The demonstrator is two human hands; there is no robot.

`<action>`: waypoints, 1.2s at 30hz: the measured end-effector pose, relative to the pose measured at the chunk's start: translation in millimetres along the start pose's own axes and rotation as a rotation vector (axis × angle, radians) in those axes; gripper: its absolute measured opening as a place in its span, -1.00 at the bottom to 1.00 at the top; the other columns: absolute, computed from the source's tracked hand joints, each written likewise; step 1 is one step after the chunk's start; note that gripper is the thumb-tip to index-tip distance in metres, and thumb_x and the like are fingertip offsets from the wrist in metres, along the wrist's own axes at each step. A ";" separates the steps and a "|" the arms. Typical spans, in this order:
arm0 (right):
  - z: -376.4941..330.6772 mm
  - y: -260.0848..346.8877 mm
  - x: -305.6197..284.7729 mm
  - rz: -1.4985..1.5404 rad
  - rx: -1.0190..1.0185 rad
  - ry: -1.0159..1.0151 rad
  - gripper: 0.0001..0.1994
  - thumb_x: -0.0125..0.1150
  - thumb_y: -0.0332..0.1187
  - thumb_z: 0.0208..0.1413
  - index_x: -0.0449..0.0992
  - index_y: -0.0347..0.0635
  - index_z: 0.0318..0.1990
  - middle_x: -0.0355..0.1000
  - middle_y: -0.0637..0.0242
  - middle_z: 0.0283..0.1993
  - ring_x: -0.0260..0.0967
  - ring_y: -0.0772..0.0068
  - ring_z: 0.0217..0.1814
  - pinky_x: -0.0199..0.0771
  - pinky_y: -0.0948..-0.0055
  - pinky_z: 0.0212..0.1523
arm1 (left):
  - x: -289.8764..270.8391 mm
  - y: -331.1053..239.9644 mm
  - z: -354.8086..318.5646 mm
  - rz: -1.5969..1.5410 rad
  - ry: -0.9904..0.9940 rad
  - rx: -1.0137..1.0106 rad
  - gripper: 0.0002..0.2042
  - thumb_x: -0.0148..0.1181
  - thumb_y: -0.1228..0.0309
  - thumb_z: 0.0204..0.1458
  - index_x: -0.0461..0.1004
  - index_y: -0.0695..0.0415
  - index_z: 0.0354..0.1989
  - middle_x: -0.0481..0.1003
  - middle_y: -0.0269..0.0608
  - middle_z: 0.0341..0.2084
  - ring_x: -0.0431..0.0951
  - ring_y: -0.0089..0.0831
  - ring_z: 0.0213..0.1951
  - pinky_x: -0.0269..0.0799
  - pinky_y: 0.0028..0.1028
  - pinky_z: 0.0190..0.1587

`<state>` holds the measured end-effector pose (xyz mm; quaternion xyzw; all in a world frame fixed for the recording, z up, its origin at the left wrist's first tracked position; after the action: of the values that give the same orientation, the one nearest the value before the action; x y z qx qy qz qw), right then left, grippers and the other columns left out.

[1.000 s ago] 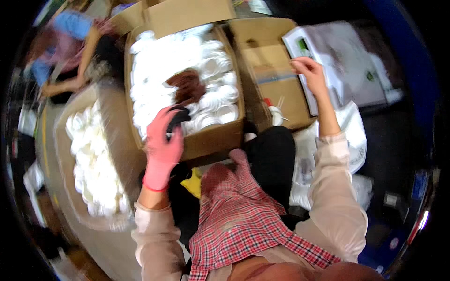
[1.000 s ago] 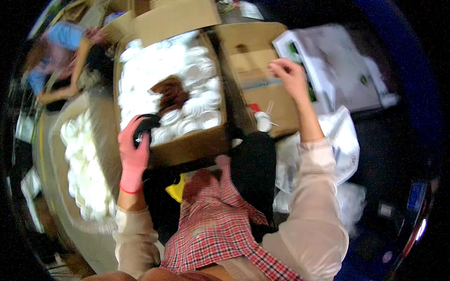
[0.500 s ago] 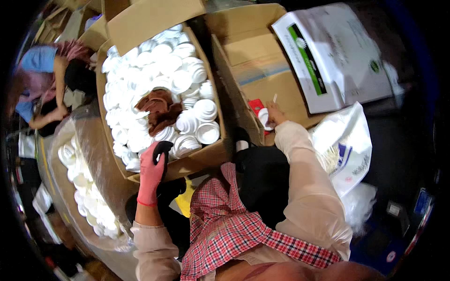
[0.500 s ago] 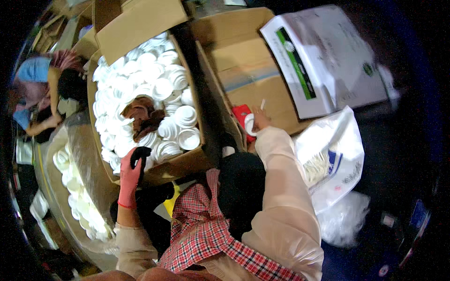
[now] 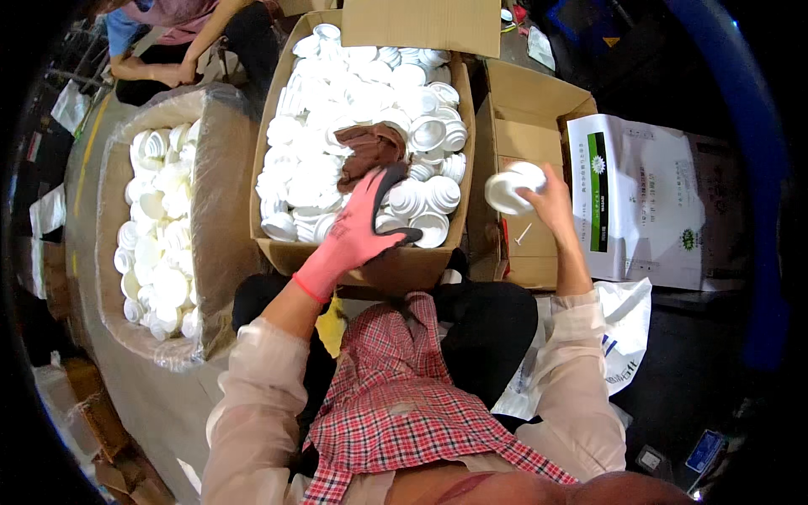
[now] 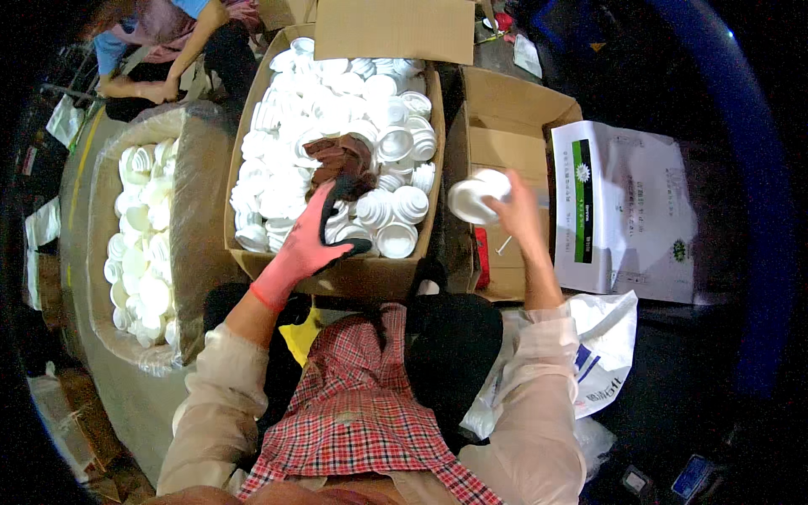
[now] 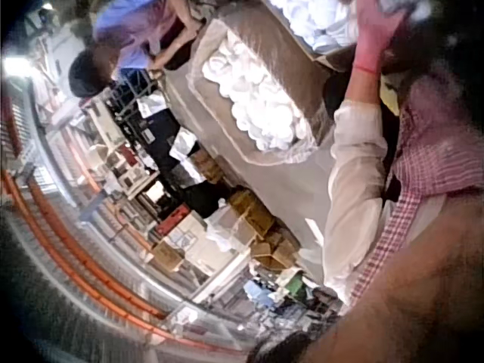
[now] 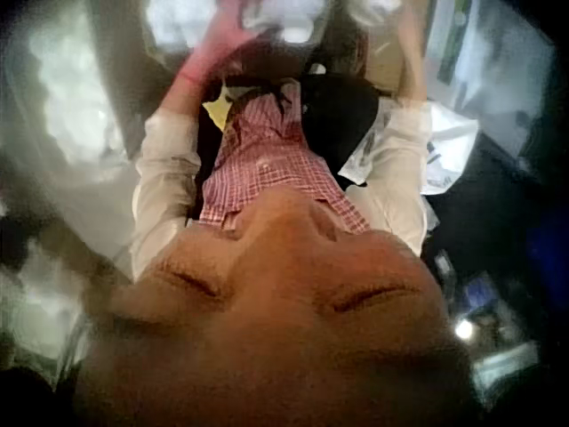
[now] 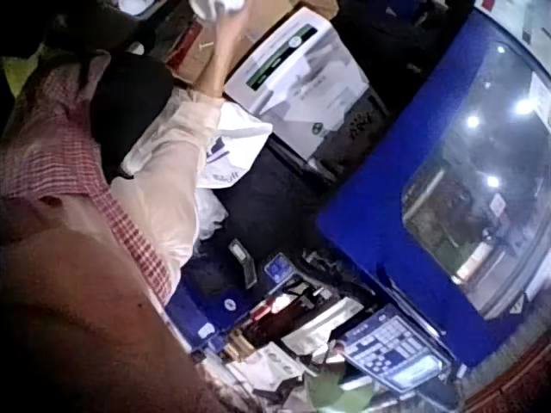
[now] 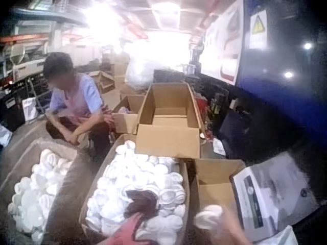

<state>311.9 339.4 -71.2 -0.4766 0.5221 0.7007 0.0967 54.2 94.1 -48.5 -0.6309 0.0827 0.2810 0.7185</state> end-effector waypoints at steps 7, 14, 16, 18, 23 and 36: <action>4.6 207.0 82.9 0.506 -0.381 0.306 -0.34 0.40 -0.27 -0.12 0.26 -0.18 0.17 0.36 0.10 0.08 0.32 0.18 0.14 0.36 0.31 0.08 | -33.7 13.1 19.4 -0.580 -0.135 -0.164 -0.47 0.31 0.50 -0.05 0.31 0.27 0.14 0.46 -0.19 -0.02 0.40 -0.45 0.04 0.27 -0.48 0.12; -6.4 207.6 151.9 0.860 -0.151 0.568 -0.70 0.14 -0.24 0.23 0.49 -0.30 -0.04 0.48 0.44 -0.23 0.35 0.62 -0.20 0.37 0.55 -0.14 | -79.6 48.2 -5.8 -1.104 -0.371 -0.299 -0.58 0.26 0.39 0.07 0.38 0.33 0.06 0.52 -0.15 -0.13 0.52 -0.42 -0.12 0.42 -0.48 -0.04; -6.1 222.8 152.6 0.718 -0.212 0.529 -0.76 0.13 -0.28 0.23 0.52 -0.30 -0.15 0.45 0.45 -0.34 0.31 0.66 -0.29 0.36 0.55 -0.19 | -86.9 51.7 -14.2 -1.144 -0.358 -0.309 -0.58 0.26 0.37 0.07 0.37 0.33 0.06 0.51 -0.14 -0.13 0.53 -0.40 -0.12 0.45 -0.46 -0.06; -7.3 225.4 158.8 0.641 -0.340 0.615 -0.80 0.09 -0.33 0.24 0.52 -0.31 -0.20 0.44 0.46 -0.35 0.33 0.64 -0.31 0.37 0.57 -0.21 | -93.0 54.3 -20.1 -1.200 -0.353 -0.312 -0.58 0.26 0.37 0.07 0.37 0.33 0.06 0.51 -0.14 -0.13 0.54 -0.38 -0.13 0.48 -0.44 -0.09; -17.5 233.3 156.0 0.746 -0.382 0.649 -0.82 0.09 -0.36 0.24 0.50 -0.30 -0.30 0.39 0.45 -0.41 0.29 0.65 -0.34 0.35 0.58 -0.27 | -96.7 57.8 -21.9 -1.218 -0.318 -0.378 -0.57 0.26 0.30 0.07 0.40 0.29 0.05 0.51 -0.17 -0.13 0.56 -0.40 -0.16 0.52 -0.43 -0.15; -164.5 44.4 -126.0 -0.621 0.144 -0.315 -0.88 0.08 -0.41 0.04 0.51 -0.18 -0.30 0.46 -0.01 -0.28 0.42 -0.09 -0.22 0.41 0.09 -0.24 | -112.6 83.2 -23.3 -0.303 -0.575 -0.384 -0.61 0.12 0.29 0.14 0.39 0.22 0.09 0.52 -0.14 -0.12 0.50 -0.23 -0.06 0.37 -0.37 0.03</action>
<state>443.4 230.1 53.9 -0.4906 0.3789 0.6643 0.4177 -75.8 42.0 -71.2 -0.6546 -0.2710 0.3473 0.6143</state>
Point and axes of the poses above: each hand's wrist, its own z-axis towards the middle knuckle, its own x-axis out of the palm, y = z × x, the point moved 5 cm from there along z, towards the middle knuckle
